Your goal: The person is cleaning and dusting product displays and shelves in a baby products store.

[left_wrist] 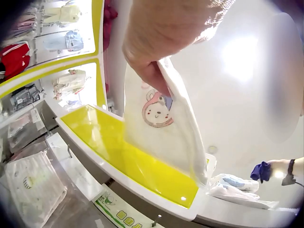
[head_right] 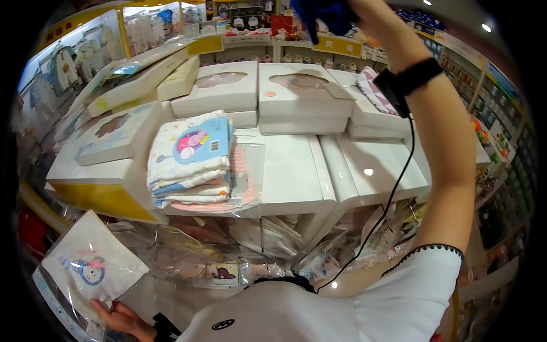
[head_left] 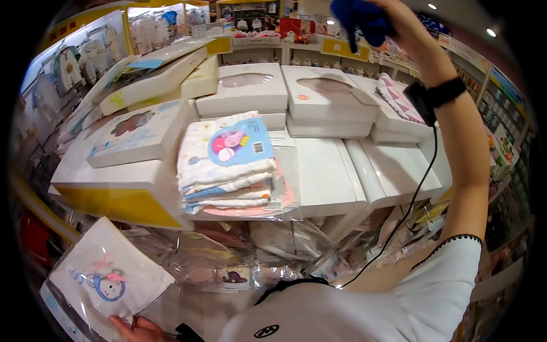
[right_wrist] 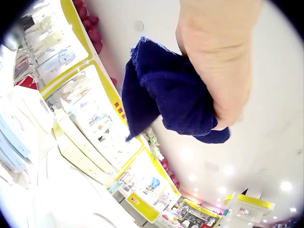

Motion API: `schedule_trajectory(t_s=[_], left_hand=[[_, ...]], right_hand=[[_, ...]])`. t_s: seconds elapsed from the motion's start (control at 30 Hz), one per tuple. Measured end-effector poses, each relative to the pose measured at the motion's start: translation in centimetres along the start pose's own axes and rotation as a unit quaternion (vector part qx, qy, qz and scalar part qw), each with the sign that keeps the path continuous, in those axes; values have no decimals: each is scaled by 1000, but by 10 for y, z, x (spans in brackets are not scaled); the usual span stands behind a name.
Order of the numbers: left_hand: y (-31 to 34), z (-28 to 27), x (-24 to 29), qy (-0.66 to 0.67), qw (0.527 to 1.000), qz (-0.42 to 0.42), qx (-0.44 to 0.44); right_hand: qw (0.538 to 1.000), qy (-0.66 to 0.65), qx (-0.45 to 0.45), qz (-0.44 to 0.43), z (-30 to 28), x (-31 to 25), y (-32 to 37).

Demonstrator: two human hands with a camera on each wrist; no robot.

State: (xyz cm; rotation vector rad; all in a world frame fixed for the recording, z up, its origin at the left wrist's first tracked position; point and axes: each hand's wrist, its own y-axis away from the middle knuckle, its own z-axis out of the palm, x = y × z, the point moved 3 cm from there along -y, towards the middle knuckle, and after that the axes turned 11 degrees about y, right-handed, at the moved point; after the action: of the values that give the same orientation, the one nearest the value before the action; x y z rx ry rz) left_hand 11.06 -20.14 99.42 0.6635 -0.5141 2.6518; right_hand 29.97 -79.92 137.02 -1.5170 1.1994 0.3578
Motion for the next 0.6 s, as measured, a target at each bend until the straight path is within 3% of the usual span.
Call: schedule_trajectory(t_s=[0.07, 0.1, 0.2, 0.23, 0.3, 0.37, 0.5, 0.6], left_hand=[[13, 10, 3, 4, 1000, -4, 9], [16, 6, 6, -3, 1000, 4, 16], [30, 10, 10, -5, 1000, -2, 25], [31, 5, 11, -13, 999, 5, 34], [34, -9, 11, -30, 998, 13, 50], [39, -6, 12, -29, 1000, -8, 7], [32, -31, 10, -65, 998, -7, 22], [23, -46, 5, -79, 997, -12, 18]], right_hand=[[998, 51, 33, 22, 58, -12, 4], [995, 73, -26, -58, 64, 25, -30], [985, 145, -53, -82, 147, 52, -54], [956, 252, -49, -144, 173, 56, -54], [894, 357, -124, -240, 216, 63, -42], [832, 458, -205, -237, 238, 76, -24], [790, 483, -328, -187, 220, 70, -16], [700, 581, -411, -61, 187, 52, -22]])
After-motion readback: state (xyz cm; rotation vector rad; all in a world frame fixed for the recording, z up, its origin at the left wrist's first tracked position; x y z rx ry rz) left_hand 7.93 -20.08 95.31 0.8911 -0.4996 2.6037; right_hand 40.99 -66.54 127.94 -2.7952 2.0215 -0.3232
